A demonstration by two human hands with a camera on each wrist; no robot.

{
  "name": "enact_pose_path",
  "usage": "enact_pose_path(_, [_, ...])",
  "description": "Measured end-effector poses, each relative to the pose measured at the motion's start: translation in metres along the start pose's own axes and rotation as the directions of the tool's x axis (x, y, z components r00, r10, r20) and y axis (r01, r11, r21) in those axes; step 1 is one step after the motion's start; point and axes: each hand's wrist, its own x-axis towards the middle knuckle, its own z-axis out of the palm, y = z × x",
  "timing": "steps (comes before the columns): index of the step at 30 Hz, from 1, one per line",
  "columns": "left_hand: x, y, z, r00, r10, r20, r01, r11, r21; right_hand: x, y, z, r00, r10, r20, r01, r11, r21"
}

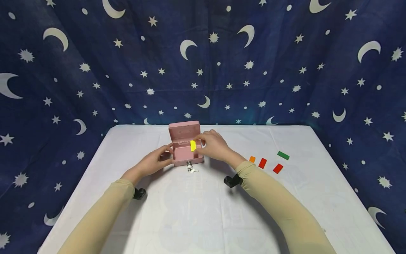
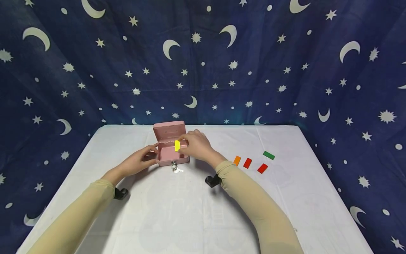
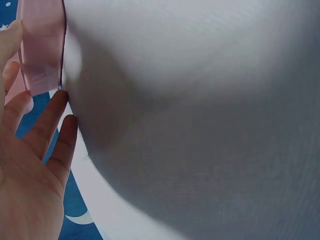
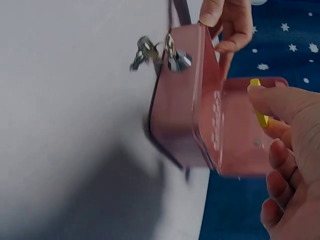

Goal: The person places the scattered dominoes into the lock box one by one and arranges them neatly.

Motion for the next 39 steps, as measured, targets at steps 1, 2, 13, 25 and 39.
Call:
enact_pose_path(1, [0.000,0.000,0.000,1.000,-0.001,0.000,0.001,1.000,0.003,0.004,-0.003,0.004,1.000,0.007,0.006,-0.007,1.000,-0.002])
enact_pose_path(2, [0.001,0.001,0.000,1.000,0.003,0.001,-0.003,1.000,0.004,0.008,-0.005,0.008,1.000,0.016,0.012,-0.016,1.000,-0.004])
enact_pose_path(13, [0.000,0.003,-0.002,1.000,-0.013,0.008,0.013,1.000,0.001,0.034,-0.022,0.038,0.993,0.047,0.109,-0.035,0.993,-0.115])
enact_pose_path(25, [-0.001,0.004,-0.003,1.000,-0.026,0.009,0.026,0.999,-0.040,0.048,-0.036,0.058,0.976,0.023,0.218,0.005,0.992,-0.128])
enact_pose_path(39, [0.001,0.004,-0.001,0.999,-0.040,0.011,0.040,0.998,-0.041,0.051,-0.041,0.071,0.976,0.043,0.214,-0.001,0.981,-0.193])
